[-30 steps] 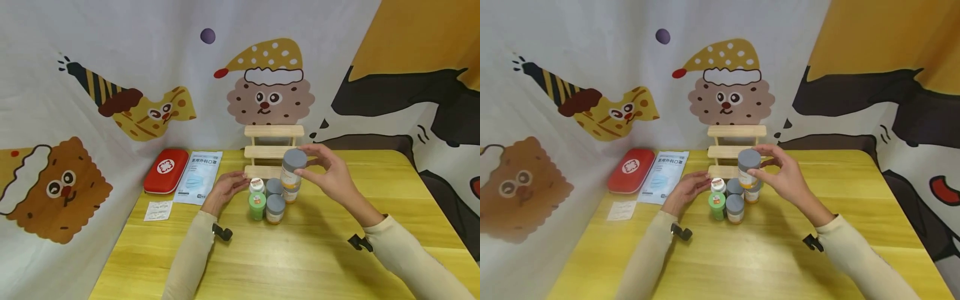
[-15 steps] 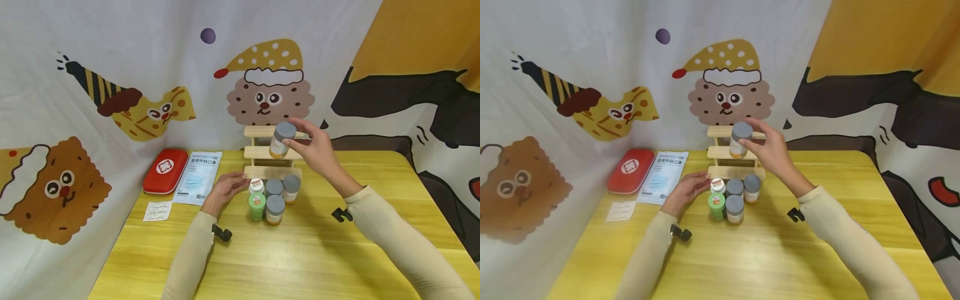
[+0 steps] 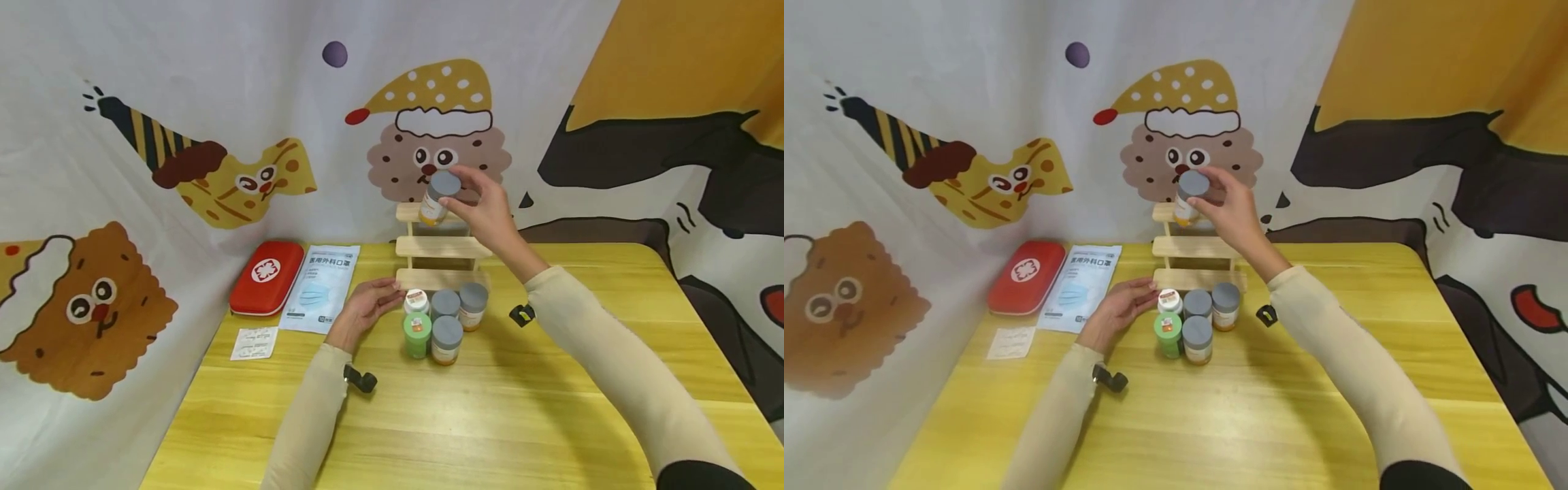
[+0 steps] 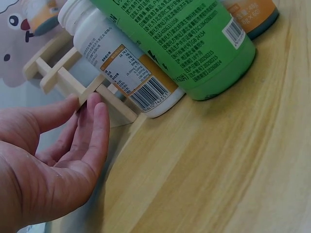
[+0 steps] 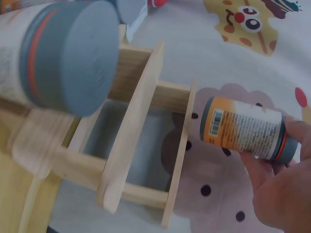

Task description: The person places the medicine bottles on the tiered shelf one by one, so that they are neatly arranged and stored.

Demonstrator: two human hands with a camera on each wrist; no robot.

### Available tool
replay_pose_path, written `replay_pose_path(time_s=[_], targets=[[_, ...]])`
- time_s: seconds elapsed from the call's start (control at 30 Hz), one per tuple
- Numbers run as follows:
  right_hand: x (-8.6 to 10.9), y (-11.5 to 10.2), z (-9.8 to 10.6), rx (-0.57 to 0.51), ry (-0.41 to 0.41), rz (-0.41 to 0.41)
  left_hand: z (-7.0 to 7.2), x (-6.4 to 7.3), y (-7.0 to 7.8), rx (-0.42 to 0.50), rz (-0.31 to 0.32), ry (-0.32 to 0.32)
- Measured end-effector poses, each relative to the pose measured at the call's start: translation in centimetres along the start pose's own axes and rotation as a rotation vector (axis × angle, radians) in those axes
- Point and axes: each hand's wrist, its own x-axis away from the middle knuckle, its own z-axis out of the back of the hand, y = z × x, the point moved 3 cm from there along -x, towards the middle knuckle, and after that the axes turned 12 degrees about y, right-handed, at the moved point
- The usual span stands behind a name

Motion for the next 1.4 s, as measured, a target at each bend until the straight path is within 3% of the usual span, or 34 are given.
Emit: replay_pose_path(time_s=[0.3,0.47,0.6,0.8,1.07,1.4], targets=[[-2.1,-0.1,-2.4,0.015,0.022,-0.011,0.0,0.1,0.3,0.006,-0.003,0.003],[-2.7,0.3,-3.3,-0.031,0.004,-0.07,-0.2,0.2,0.4,0.005,-0.006,-0.001],[-2.9,0.4,-3.8,-0.009,-0.007,-0.083,-0.2,0.2,0.4,-0.001,-0.007,-0.004],[-3.4,0.7,-4.5,0.02,-0.002,-0.073,0.1,0.2,0.3,-0.011,-0.006,0.002],[-4.2,1.3,-5.3,0.005,0.005,-0.123,0.0,0.2,0.2,-0.001,-0.016,-0.009],[-3.9,1.6,-5.5,-0.01,0.023,-0.123,0.0,0.0,-0.1,0.016,0.001,-0.005]])
